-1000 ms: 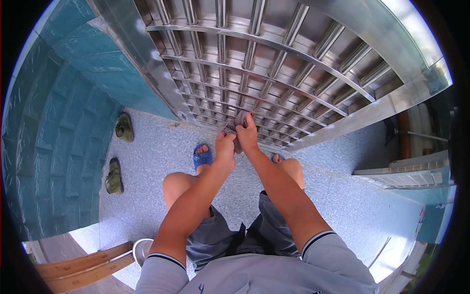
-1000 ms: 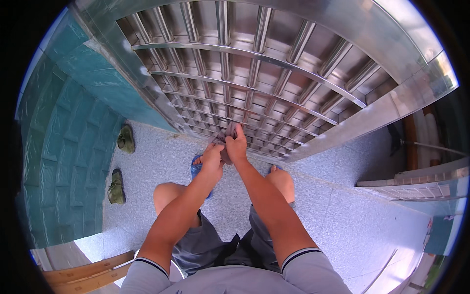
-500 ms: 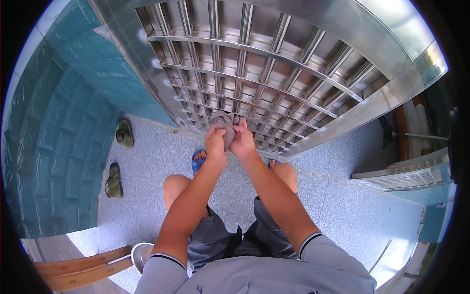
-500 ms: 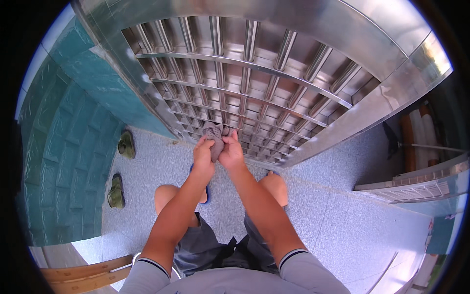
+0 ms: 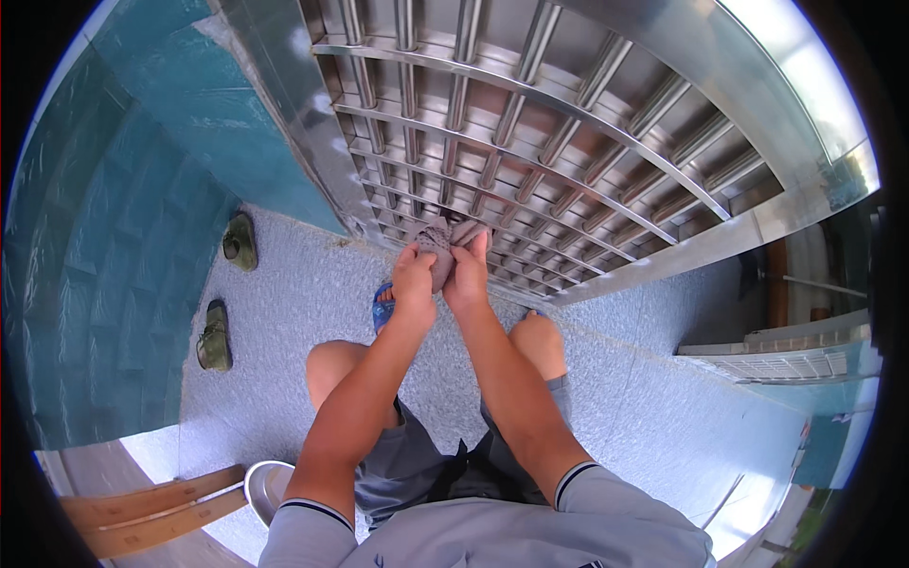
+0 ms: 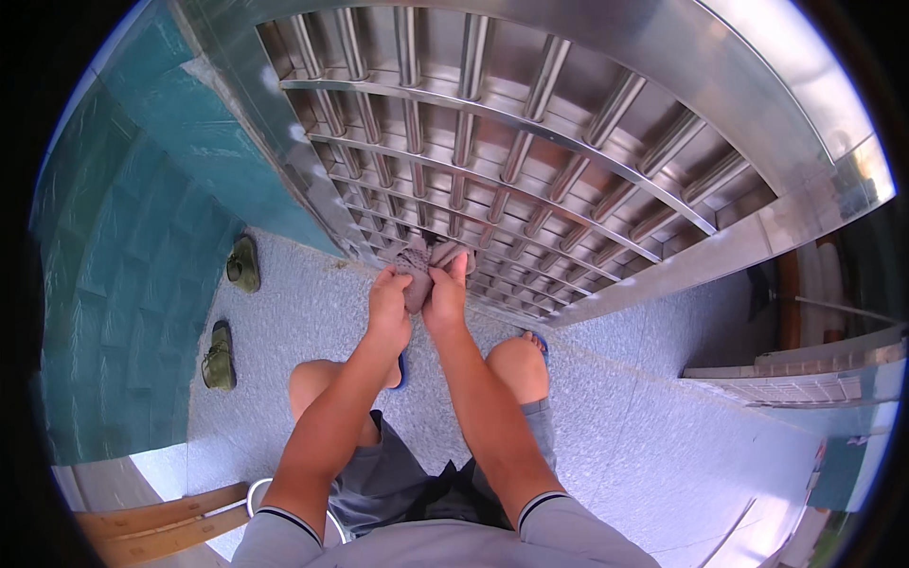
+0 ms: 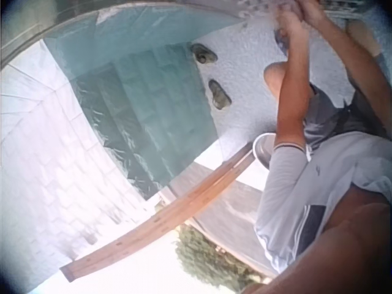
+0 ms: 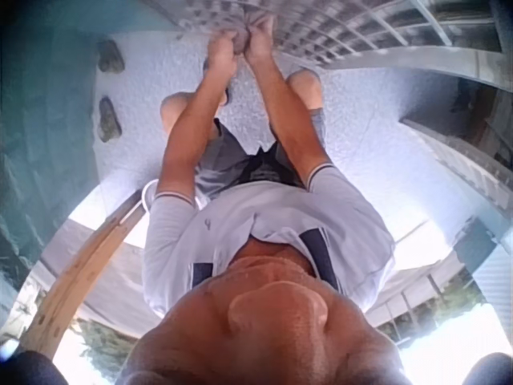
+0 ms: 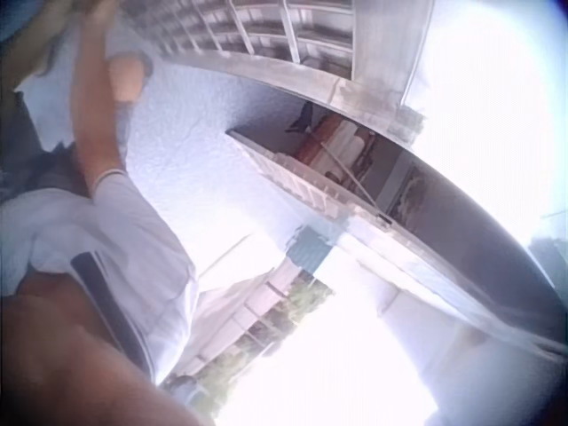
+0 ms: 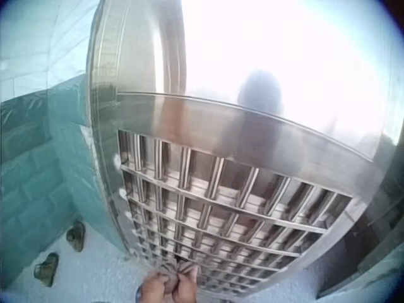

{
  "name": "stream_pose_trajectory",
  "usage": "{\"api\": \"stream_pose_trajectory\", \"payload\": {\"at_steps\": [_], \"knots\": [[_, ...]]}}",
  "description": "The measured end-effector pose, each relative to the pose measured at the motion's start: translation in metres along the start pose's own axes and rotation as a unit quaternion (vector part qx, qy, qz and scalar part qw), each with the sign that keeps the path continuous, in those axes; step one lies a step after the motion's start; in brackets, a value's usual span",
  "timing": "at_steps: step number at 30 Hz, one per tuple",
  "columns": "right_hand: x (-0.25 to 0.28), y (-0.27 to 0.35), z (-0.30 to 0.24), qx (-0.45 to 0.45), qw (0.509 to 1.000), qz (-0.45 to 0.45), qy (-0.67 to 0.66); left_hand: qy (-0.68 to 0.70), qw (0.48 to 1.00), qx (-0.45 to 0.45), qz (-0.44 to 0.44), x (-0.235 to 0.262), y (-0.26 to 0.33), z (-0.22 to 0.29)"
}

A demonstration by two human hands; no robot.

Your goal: Wipe the surface of a metal barred door with a cloth.

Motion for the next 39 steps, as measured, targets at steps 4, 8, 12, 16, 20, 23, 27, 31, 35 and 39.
{"api": "stream_pose_trajectory", "payload": {"at_steps": [4,8,12,16,20,23,27,31,35,39], "knots": [[0.031,-0.018,-0.011,0.109,0.967,-0.032,0.23,-0.057,0.995,0.052,0.065,-0.012,0.011,-0.007],[0.044,-0.015,-0.032,0.151,0.776,-0.007,0.613,-0.098,0.994,0.048,0.008,-0.01,0.005,-0.023],[0.047,-0.017,-0.058,0.054,0.61,-0.114,0.782,-0.108,0.992,0.069,0.0,-0.017,-0.008,-0.056],[0.043,0.016,-0.097,-0.055,0.426,-0.203,0.88,-0.038,0.997,0.057,0.019,-0.038,-0.002,-0.064],[0.032,0.042,-0.118,-0.042,0.45,-0.188,0.872,-0.059,0.997,-0.021,-0.046,-0.059,-0.022,-0.079],[0.031,0.049,-0.116,-0.018,0.469,-0.161,0.868,0.055,0.998,0.011,-0.029,-0.074,-0.026,-0.094],[0.046,0.047,-0.125,-0.027,0.439,-0.157,0.884,-0.013,0.999,-0.03,-0.03,-0.08,-0.025,-0.097],[0.044,0.044,-0.136,-0.028,0.441,-0.207,0.873,-0.258,0.953,-0.159,-0.007,-0.055,-0.039,-0.098],[0.06,0.045,-0.133,-0.053,0.403,-0.226,0.885,-0.471,0.845,-0.245,0.07,-0.066,-0.024,-0.098],[0.066,0.044,-0.124,-0.064,0.402,-0.231,0.884,-0.605,0.774,-0.153,0.108,-0.076,-0.013,-0.098]]}}
Point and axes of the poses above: each hand's wrist, its own y-axis away from the middle knuckle, its own x-axis out of the back of the hand, z = x × y, the point moved 4 cm from there along -y, towards the middle knuckle, and after that the axes turned 1 degree about -y, right-handed, at the moved point
